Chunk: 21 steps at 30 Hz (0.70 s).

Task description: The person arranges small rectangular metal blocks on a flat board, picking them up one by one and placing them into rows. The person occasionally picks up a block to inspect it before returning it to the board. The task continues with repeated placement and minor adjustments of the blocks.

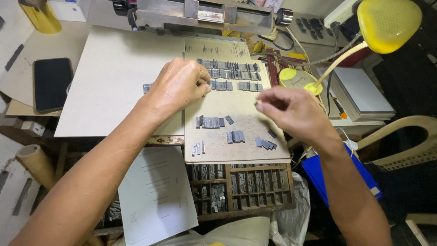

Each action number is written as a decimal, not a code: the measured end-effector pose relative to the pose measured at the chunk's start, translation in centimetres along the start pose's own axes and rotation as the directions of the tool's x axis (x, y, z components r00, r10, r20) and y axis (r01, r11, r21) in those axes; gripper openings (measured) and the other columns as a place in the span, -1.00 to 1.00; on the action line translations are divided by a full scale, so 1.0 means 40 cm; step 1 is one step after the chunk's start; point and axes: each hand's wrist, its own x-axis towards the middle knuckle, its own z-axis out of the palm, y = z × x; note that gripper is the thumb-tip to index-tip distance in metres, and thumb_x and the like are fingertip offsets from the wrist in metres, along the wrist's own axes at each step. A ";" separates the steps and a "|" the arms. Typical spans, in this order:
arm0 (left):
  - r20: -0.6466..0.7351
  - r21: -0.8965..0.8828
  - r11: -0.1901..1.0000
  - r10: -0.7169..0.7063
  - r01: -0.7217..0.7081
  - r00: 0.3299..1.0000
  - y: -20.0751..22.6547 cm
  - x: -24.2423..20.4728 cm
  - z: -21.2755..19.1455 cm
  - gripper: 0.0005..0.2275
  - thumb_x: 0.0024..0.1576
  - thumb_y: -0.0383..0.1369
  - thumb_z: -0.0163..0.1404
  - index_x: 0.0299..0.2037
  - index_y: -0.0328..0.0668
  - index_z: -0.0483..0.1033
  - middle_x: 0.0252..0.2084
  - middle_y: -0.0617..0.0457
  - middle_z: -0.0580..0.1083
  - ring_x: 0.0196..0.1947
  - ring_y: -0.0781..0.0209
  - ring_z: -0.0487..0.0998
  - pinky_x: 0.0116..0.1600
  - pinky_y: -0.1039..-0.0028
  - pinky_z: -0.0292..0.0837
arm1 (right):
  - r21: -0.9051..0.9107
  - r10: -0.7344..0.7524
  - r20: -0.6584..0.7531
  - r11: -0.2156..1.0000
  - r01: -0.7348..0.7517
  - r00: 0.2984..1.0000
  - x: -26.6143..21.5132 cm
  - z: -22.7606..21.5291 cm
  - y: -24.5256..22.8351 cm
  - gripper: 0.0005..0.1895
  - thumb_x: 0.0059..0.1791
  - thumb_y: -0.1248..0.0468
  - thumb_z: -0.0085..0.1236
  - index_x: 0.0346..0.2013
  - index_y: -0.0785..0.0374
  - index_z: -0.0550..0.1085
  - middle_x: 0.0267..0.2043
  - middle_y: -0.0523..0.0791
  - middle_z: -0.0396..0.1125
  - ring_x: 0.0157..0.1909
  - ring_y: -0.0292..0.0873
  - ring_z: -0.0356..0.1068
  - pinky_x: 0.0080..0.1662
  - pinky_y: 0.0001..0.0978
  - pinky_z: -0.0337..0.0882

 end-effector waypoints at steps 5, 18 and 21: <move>-0.008 0.012 1.000 -0.004 0.004 1.000 0.010 -0.006 -0.007 -0.86 0.08 -0.60 0.16 -0.20 -0.23 0.71 -0.39 -0.08 0.65 -0.27 -0.08 0.70 0.16 0.07 0.49 | -0.131 -0.025 -0.152 0.991 0.005 0.988 0.130 0.064 0.007 -0.85 -0.07 0.18 0.21 -0.24 -0.05 0.67 -0.51 -0.21 0.44 -0.41 -0.26 0.39 -0.26 -0.31 0.42; -0.047 0.056 0.998 0.021 -0.018 0.999 0.016 -0.004 0.001 -0.84 0.04 -0.60 0.16 -0.26 -0.14 0.73 -0.41 -0.07 0.64 -0.29 -0.08 0.69 0.01 0.17 0.58 | -0.293 -0.014 -0.198 0.955 -0.046 0.980 0.261 0.137 0.081 -0.91 -0.19 0.18 0.19 -0.47 -0.05 0.64 -0.55 -0.18 0.46 -0.36 0.00 0.53 -0.24 -0.12 0.48; -0.049 0.086 0.996 0.037 -0.033 0.998 0.020 0.002 0.012 -0.84 0.02 -0.59 0.16 -0.28 -0.13 0.73 -0.41 -0.07 0.64 -0.29 -0.10 0.69 -0.02 0.17 0.59 | -0.282 -0.019 -0.187 0.959 -0.035 0.982 0.233 0.123 0.040 -0.87 -0.12 0.20 0.16 -0.40 -0.03 0.65 -0.52 -0.16 0.48 -0.32 0.03 0.53 -0.21 -0.10 0.48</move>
